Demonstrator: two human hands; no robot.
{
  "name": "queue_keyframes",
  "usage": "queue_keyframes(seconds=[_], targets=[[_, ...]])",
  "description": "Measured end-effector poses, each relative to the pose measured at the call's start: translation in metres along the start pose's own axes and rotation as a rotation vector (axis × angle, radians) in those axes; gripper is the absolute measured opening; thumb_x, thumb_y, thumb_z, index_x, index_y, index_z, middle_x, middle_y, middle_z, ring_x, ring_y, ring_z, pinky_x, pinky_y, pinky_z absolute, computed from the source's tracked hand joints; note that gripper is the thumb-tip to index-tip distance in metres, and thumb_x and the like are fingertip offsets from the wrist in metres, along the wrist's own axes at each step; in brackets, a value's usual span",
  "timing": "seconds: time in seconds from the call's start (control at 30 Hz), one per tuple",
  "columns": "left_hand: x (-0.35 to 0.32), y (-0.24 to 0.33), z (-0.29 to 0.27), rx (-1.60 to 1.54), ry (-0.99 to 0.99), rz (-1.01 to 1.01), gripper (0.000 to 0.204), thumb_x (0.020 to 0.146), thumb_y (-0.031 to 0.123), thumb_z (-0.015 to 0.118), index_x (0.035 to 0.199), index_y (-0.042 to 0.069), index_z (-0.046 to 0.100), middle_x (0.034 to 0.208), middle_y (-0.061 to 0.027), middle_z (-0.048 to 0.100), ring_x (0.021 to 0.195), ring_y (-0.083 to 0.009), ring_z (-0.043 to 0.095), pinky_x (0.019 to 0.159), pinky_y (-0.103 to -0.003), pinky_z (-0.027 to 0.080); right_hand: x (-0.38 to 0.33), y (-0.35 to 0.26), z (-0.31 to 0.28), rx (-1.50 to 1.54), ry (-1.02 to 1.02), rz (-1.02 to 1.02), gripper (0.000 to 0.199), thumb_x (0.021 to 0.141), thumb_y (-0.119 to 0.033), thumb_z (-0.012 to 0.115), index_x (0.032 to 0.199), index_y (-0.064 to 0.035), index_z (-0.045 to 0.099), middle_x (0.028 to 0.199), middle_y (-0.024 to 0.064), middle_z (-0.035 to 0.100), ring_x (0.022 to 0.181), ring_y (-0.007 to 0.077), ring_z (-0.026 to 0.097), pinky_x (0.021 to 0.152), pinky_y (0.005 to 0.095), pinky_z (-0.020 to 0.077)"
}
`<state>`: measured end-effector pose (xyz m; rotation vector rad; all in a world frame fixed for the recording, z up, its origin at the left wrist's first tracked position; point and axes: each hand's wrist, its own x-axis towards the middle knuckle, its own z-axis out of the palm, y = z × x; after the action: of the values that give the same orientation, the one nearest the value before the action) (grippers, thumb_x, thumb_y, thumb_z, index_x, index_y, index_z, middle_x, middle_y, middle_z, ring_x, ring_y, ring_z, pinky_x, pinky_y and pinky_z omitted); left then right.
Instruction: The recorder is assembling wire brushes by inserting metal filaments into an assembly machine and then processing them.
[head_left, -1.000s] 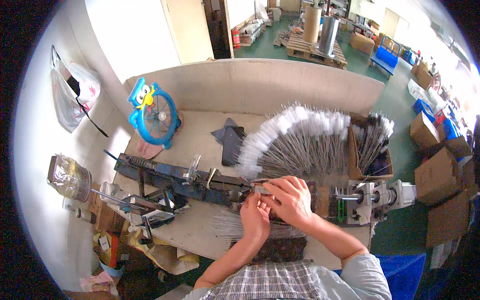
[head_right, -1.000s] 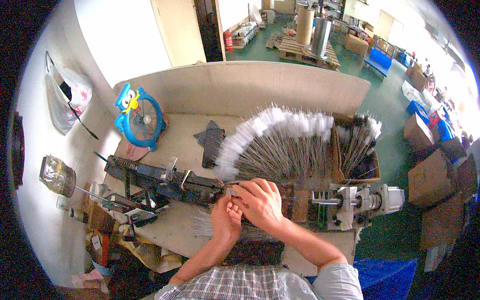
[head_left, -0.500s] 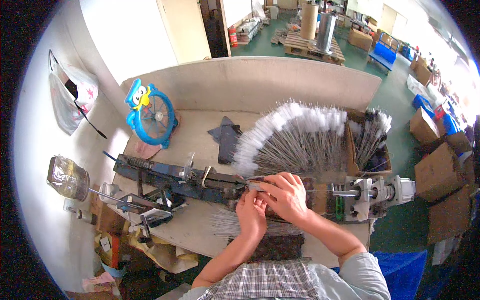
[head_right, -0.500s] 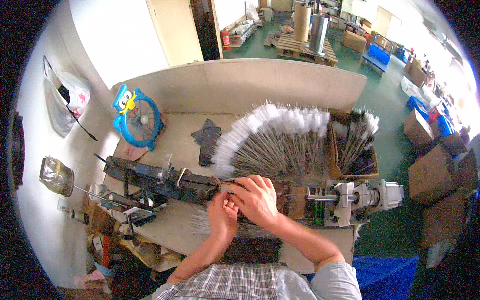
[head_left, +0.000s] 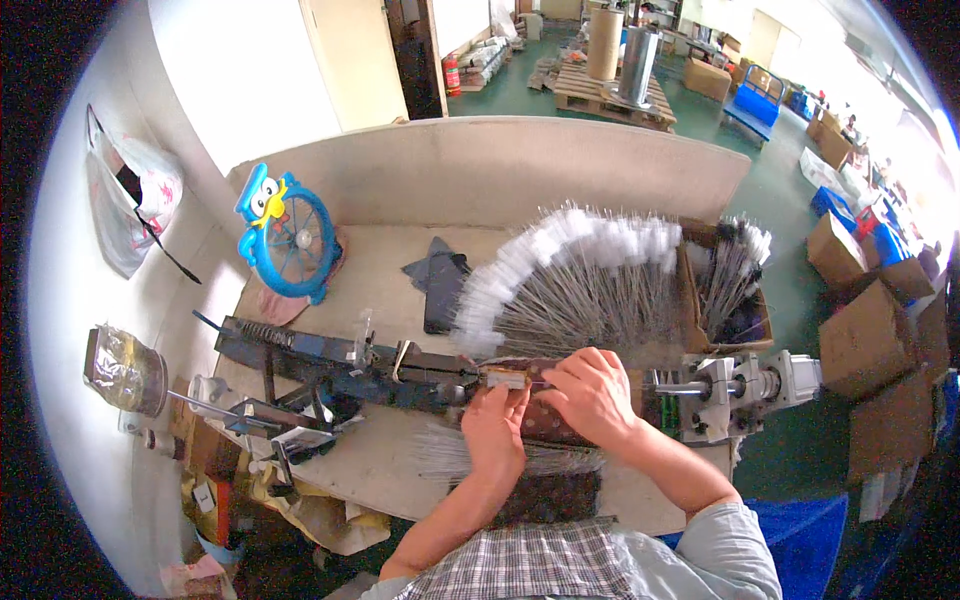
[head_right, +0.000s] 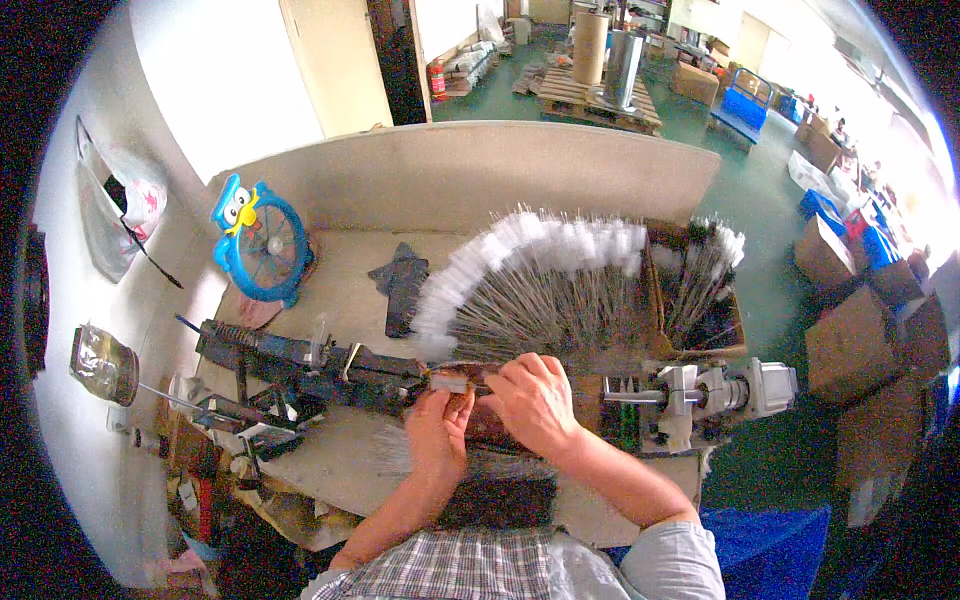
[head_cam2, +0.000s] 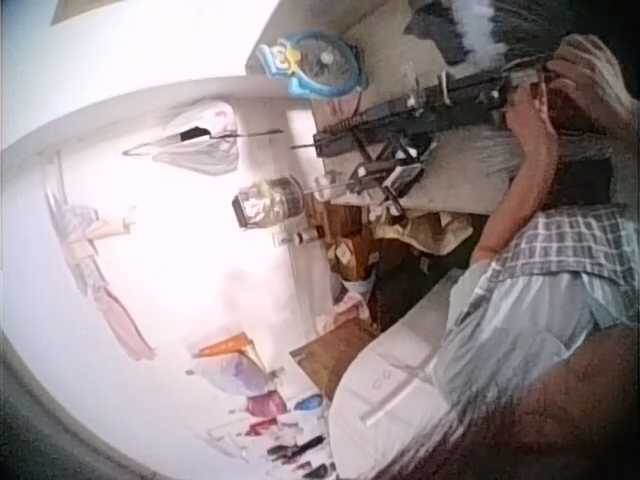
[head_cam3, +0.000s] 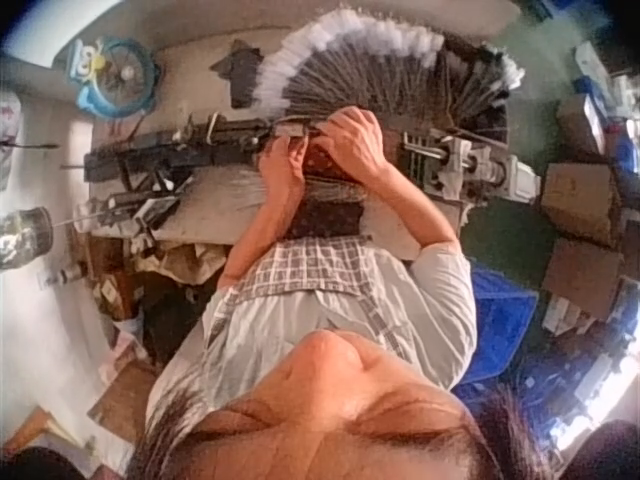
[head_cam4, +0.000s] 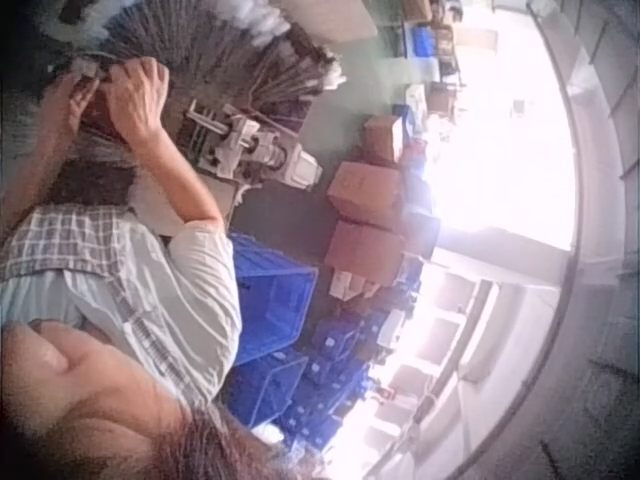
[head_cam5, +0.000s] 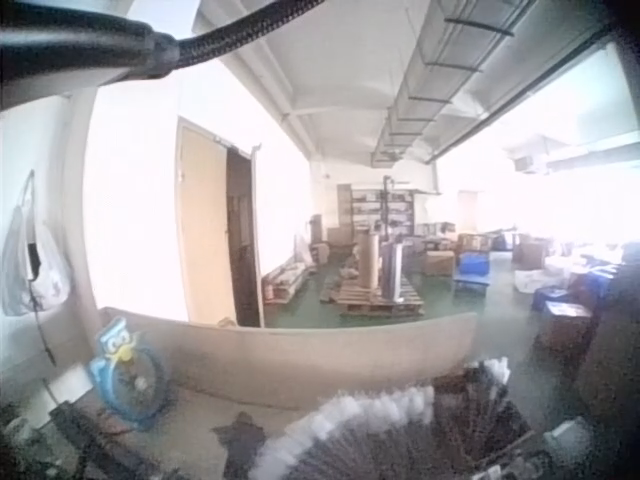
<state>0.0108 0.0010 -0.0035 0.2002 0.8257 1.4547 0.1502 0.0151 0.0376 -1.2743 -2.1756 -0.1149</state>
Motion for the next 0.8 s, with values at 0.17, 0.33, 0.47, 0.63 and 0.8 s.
queue_keyframes(seconds=[0.17,0.33,0.47,0.63,0.8], targets=[[-0.008,0.010,0.003,-0.049,0.014,-0.027,0.036,0.090,0.034,0.045,0.104,0.002,0.052,0.101,-0.0117,0.059,0.092,-0.0250,0.058,0.087,-0.039,0.044,-0.014,0.001,0.006,0.107,-0.025,0.017,0.007,0.069,-0.017,0.062,0.074,-0.0119,0.060,0.071,0.0012,0.052,0.078,0.0208,0.051,0.071,0.0346,0.0404],[-0.009,0.014,-0.001,0.015,-0.067,-0.095,0.050,0.091,0.047,0.038,0.109,0.002,0.050,0.106,-0.0129,0.057,0.100,-0.0264,0.055,0.089,-0.039,0.042,-0.016,0.007,-0.001,0.105,-0.043,0.023,0.008,0.069,-0.016,0.061,0.076,-0.0112,0.060,0.071,0.0021,0.052,0.079,0.0211,0.051,0.071,0.0347,0.0407],[-0.019,0.013,0.003,0.208,-0.043,-0.064,0.056,0.092,0.050,0.036,0.120,0.002,0.042,0.120,-0.0144,0.050,0.110,-0.0261,0.051,0.092,-0.039,0.040,-0.016,0.014,-0.013,0.189,0.098,-0.007,0.009,0.070,-0.015,0.060,0.075,-0.0085,0.057,0.072,0.0042,0.054,0.077,0.0224,0.054,0.068,0.0360,0.0436],[-0.037,0.023,-0.020,0.396,-0.227,-0.009,0.043,0.092,0.031,0.045,0.125,0.003,0.042,0.132,-0.0146,0.043,0.115,-0.0236,0.048,0.094,-0.037,0.040,-0.061,0.012,-0.013,0.273,-0.273,0.154,0.009,0.071,-0.013,0.059,0.079,-0.0085,0.058,0.075,0.0071,0.056,0.074,0.0262,0.060,0.059,0.0391,0.0481],[-0.033,0.070,-0.095,0.405,0.185,0.183,0.025,0.089,0.021,0.054,0.109,0.006,0.055,0.102,-0.0058,0.060,0.089,-0.0168,0.057,0.073,-0.032,0.047,-0.096,0.020,0.018,0.164,-0.704,0.114,0.012,0.071,-0.011,0.059,0.083,-0.0096,0.058,0.080,0.0086,0.056,0.080,0.0269,0.062,0.061,0.0403,0.0513]])
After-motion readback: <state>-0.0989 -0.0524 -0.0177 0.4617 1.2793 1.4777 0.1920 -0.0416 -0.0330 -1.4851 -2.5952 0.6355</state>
